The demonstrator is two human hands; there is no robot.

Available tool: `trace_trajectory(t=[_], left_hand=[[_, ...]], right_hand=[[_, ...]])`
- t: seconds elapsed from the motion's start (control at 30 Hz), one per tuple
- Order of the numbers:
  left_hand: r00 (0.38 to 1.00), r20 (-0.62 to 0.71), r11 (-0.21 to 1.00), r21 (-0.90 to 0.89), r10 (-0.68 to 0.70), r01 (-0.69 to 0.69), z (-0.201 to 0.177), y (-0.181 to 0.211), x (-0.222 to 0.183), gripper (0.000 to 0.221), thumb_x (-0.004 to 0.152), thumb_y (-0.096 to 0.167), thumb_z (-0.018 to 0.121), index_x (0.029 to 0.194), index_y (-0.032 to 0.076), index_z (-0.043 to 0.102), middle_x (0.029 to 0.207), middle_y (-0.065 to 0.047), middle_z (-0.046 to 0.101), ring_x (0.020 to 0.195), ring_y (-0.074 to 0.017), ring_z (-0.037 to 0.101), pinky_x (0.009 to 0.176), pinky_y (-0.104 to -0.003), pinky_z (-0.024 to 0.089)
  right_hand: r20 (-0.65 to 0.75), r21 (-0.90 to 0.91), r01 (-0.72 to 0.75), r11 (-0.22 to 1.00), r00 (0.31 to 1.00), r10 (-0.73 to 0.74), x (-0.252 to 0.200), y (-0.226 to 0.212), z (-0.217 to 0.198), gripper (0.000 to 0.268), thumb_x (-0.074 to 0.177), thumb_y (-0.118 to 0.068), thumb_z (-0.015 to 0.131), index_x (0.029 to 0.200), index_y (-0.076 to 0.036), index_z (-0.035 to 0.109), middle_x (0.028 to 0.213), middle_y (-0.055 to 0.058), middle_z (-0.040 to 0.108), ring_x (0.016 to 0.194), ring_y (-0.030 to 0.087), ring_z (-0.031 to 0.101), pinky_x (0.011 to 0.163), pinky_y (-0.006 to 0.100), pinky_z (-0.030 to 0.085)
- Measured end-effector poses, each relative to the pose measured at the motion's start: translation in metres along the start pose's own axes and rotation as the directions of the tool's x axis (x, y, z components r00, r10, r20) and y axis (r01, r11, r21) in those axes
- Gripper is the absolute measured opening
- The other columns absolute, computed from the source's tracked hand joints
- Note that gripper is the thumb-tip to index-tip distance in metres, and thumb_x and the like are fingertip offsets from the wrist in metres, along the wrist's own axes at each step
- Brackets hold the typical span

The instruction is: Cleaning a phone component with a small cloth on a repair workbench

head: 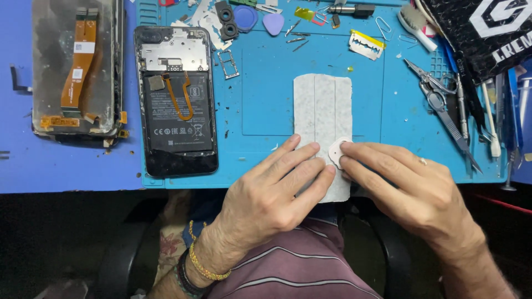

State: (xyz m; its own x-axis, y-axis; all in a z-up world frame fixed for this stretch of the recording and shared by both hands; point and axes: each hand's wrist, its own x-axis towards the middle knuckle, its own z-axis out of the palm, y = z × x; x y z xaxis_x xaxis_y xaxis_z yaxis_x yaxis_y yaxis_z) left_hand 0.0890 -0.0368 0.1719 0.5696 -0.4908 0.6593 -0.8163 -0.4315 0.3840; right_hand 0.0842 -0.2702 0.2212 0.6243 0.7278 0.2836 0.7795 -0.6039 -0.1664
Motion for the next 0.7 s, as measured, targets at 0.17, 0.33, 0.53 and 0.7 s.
trace_trajectory(t=[0.17,0.33,0.53,0.7], left_hand=[[1.0,-0.003,1.0,-0.021,0.0,0.0,0.001,0.0,-0.002,0.017,0.106,-0.006,0.055,0.107,-0.002,0.072,0.105,-0.015,0.069,0.108,-0.0324,0.071,0.107,-0.05,0.059],[1.0,-0.001,1.0,-0.018,0.007,-0.007,0.001,0.0,-0.002,0.018,0.106,-0.006,0.054,0.107,-0.002,0.071,0.104,-0.014,0.068,0.108,-0.0325,0.071,0.107,-0.05,0.059],[1.0,-0.002,1.0,-0.021,0.016,-0.016,0.001,-0.001,-0.003,0.015,0.106,-0.006,0.057,0.109,-0.002,0.071,0.106,-0.016,0.069,0.11,-0.0339,0.071,0.107,-0.051,0.059],[0.998,0.026,0.998,0.015,0.055,-0.055,0.002,-0.003,-0.007,0.019,0.109,-0.001,0.054,0.112,-0.001,0.073,0.124,-0.017,0.072,0.115,-0.0331,0.071,0.108,-0.048,0.058]], right_hand=[[0.058,0.067,-0.052,0.996,0.997,0.048,0.0,0.005,-0.001,0.013,0.102,-0.003,0.058,0.111,0.003,0.066,0.121,0.02,0.07,0.105,0.036,0.071,0.086,0.042,0.058],[0.137,0.164,-0.102,0.981,0.987,0.08,0.001,0.008,-0.011,0.014,0.097,-0.007,0.067,0.107,0.002,0.064,0.121,0.016,0.068,0.104,0.035,0.068,0.091,0.043,0.056],[0.168,0.135,-0.09,0.987,0.983,0.066,-0.007,0.006,-0.018,0.024,0.105,-0.008,0.051,0.121,0.002,0.064,0.125,0.02,0.067,0.107,0.036,0.068,0.087,0.044,0.056],[0.034,-0.103,0.117,0.988,0.993,-0.114,0.007,0.002,-0.017,0.023,0.104,0.005,0.053,0.119,0.01,0.07,0.119,0.026,0.072,0.106,0.036,0.075,0.094,0.042,0.061]])
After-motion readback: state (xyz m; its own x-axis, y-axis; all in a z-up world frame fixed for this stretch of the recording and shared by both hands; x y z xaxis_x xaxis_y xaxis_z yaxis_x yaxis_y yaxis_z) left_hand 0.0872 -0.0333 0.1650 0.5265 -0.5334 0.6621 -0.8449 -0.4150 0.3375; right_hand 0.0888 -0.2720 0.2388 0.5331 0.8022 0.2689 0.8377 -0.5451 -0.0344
